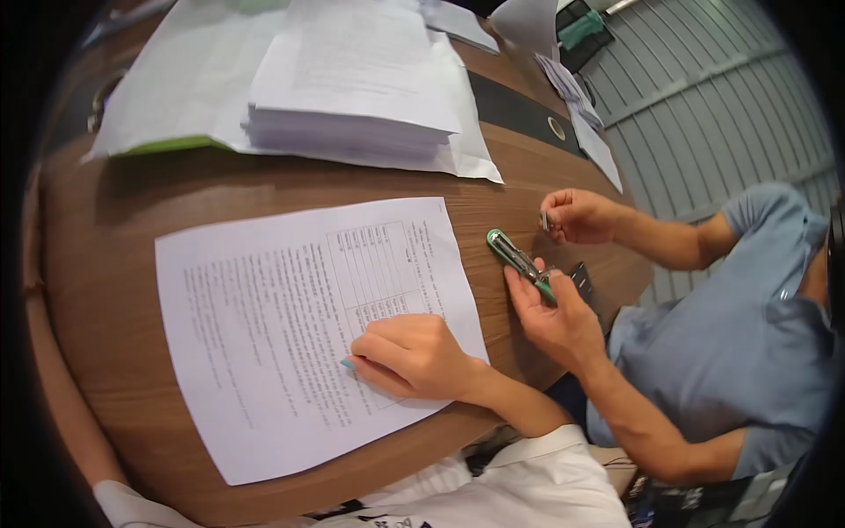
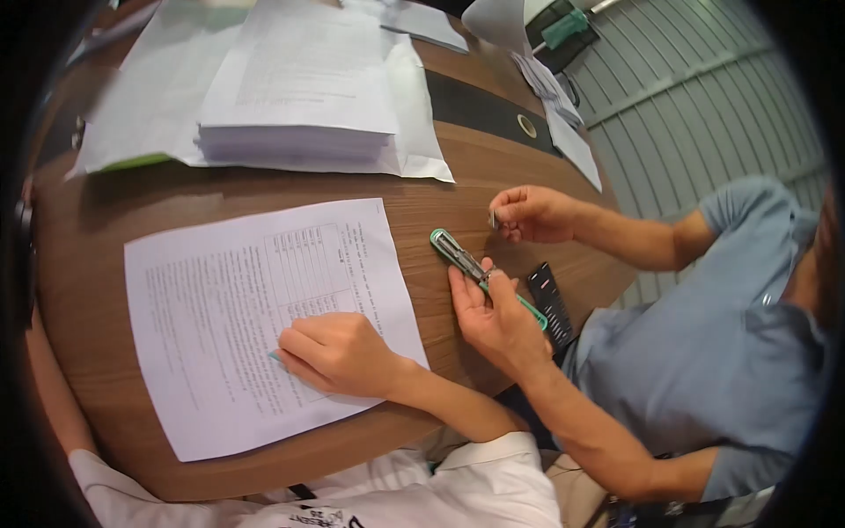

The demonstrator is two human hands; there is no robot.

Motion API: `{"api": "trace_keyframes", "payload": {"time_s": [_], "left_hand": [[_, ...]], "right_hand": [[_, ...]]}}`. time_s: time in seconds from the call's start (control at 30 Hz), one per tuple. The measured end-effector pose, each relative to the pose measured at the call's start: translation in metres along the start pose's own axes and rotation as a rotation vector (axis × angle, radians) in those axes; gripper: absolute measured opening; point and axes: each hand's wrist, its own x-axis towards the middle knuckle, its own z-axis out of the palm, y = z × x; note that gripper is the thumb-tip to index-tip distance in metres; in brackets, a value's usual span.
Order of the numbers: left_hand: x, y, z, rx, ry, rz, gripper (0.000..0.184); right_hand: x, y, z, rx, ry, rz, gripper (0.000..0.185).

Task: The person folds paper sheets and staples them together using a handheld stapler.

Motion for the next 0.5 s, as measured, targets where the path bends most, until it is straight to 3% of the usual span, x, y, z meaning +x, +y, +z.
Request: {"api": "trace_keyframes", "payload": {"time_s": [0.1,0.5], "left_hand": [[-0.013,0.03,0.009,-0.004,0.009,-0.013,0.023],[0.007,-0.019,0.011,0.091,-0.076,0.018,0.024]], "right_hand": [[0.005,0.001,-0.001,-0.004,-0.027,0.008,0.017],[-0.001,0.009,0.006,-0.065,0.012,-0.027,0.015]]}}
